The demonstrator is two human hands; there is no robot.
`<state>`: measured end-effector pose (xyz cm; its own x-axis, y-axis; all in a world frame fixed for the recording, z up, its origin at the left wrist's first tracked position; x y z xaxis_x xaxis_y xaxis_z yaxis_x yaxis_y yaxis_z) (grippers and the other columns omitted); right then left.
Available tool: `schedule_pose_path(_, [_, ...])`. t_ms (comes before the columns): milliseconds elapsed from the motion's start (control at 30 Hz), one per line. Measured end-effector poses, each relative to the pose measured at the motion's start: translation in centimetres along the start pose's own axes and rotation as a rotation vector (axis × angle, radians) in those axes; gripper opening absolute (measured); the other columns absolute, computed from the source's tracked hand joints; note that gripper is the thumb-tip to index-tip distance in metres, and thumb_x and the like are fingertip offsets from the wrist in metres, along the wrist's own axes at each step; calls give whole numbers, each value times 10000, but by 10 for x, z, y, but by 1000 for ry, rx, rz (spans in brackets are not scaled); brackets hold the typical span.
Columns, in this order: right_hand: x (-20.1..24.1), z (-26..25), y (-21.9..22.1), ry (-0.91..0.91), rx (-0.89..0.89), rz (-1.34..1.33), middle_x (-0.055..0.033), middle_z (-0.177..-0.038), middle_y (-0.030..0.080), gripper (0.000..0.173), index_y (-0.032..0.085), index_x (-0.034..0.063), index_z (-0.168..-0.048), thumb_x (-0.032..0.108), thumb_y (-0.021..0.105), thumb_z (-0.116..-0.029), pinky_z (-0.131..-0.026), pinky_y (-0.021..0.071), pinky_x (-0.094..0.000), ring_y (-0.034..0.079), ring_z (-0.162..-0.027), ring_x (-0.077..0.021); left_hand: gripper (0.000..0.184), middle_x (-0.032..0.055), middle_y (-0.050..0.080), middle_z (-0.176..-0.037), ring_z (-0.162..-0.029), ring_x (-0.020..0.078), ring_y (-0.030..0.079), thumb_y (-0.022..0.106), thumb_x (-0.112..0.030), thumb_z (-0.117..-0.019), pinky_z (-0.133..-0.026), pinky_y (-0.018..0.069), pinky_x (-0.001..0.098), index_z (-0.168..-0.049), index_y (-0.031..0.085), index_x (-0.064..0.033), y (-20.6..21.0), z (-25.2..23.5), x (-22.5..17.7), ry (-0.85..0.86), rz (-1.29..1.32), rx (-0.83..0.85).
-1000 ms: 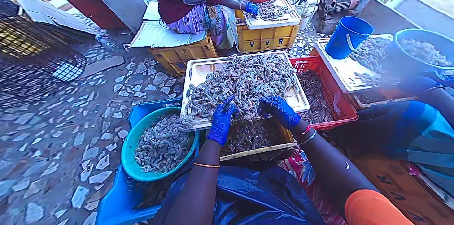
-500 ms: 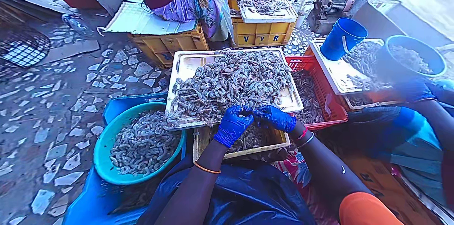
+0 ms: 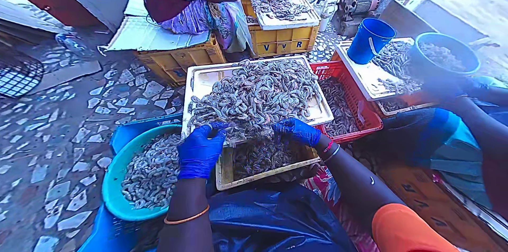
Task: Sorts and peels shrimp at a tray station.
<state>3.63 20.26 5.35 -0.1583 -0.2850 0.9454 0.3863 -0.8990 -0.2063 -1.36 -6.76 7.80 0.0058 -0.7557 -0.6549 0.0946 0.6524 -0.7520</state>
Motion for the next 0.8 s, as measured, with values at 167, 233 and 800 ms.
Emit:
schedule_pose_path(167, [-64, -22, -56, 399, -285, 548, -103, -1333, 662, 470, 676, 155, -1315, 476, 609, -979, -1097, 448, -519, 602, -1272, -255, 666, 266, 382, -1586, -1460, 520, 331, 549, -557, -987, -1076, 247, 798, -1515, 502, -154, -40, -21, 72, -327, -435, -179])
schedule_pose_path(233, [-54, -31, -105, 389, -611, 502, -81, -1272, 703, 353, 707, 190, -1279, 397, 585, -1020, -1041, 482, -537, 642, -1208, -262, 758, 250, 319, -1627, -1487, 507, 295, 561, -614, -954, -1099, 256, 775, -1534, 475, -135, -22, -30, 52, -209, -409, -203])
schedule_pose_path(800, [-96, -99, -165, 674, -321, 1021, -225, -1210, 675, 362, 655, 13, -1198, 305, 542, -1017, -856, 511, -667, 663, -1101, -429, 604, 85, 358, -1647, -1517, 385, 299, 508, -577, -1002, -1139, 306, 664, -1543, 476, -309, 121, -62, -69, 123, -272, 459])
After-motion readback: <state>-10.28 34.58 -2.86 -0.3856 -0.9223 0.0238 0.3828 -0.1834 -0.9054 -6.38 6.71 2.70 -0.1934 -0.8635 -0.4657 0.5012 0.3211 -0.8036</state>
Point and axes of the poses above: each hand's wrist, its own z-axis away from the middle knuckle, its own y-axis out of the palm, x = y × z, the point moved 6 cm from there along -z, towards the middle knuckle
